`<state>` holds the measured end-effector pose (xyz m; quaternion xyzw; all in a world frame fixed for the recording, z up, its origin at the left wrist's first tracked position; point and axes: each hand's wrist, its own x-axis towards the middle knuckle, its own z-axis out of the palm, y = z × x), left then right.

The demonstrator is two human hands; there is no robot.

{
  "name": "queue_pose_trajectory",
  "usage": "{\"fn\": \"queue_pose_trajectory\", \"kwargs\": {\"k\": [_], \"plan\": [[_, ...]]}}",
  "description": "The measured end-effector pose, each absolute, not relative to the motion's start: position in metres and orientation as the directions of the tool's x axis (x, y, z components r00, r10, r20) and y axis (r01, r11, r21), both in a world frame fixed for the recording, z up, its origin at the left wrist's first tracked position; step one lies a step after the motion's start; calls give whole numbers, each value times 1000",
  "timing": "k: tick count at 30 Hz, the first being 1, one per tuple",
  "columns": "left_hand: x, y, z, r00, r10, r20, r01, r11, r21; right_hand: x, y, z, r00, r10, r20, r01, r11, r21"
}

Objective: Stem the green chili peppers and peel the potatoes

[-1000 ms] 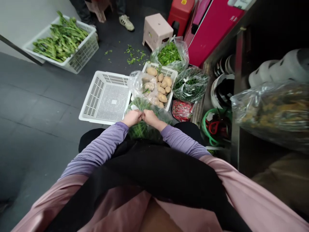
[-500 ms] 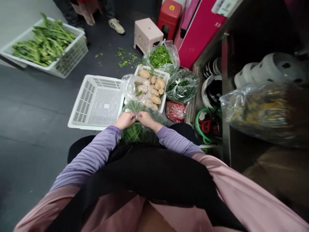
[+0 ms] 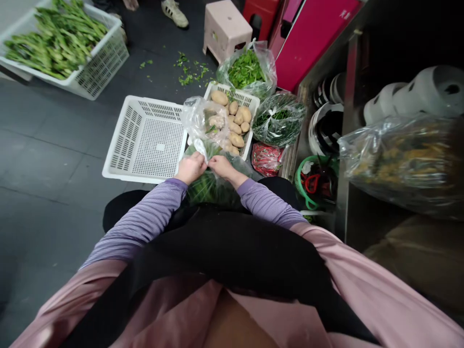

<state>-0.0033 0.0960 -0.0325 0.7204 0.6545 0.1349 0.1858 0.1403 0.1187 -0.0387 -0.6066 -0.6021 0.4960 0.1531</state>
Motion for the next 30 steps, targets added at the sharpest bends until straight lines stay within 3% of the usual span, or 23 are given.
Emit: {"fn": "queue_pose_trajectory", "kwargs": {"k": [3,5,8,11,14,18,24,26,30], "plan": [[-2,98,-40,-145,987,-76,682,155,715,142,117,-42,-196,848,-492,426,-378,-822],[-2,99,-44,-197,960,-198,565,276,777,143,114,-44,-192,844,-500,388,-403,-829],[-4,94,-40,-111,974,-195,683,218,697,145,110,-42,-201,883,-424,451,-301,-840],[-4,83,-28,99,993,-63,887,-59,458,148,108,-38,-235,905,-354,549,-177,-817],[1,76,-22,265,958,-110,924,-220,312,148,107,-35,-211,920,-330,623,-134,-770],[2,83,-28,235,963,-132,923,-179,340,146,107,-32,-228,930,-288,652,-74,-755],[-5,97,-41,-153,987,-57,791,157,592,144,108,-31,-213,890,-404,512,-251,-822],[-7,96,-42,-106,993,-49,800,115,589,145,106,-32,-200,894,-401,542,-240,-805],[-9,89,-36,242,969,-57,892,-199,405,149,104,-32,-223,923,-312,628,-109,-771]]}}
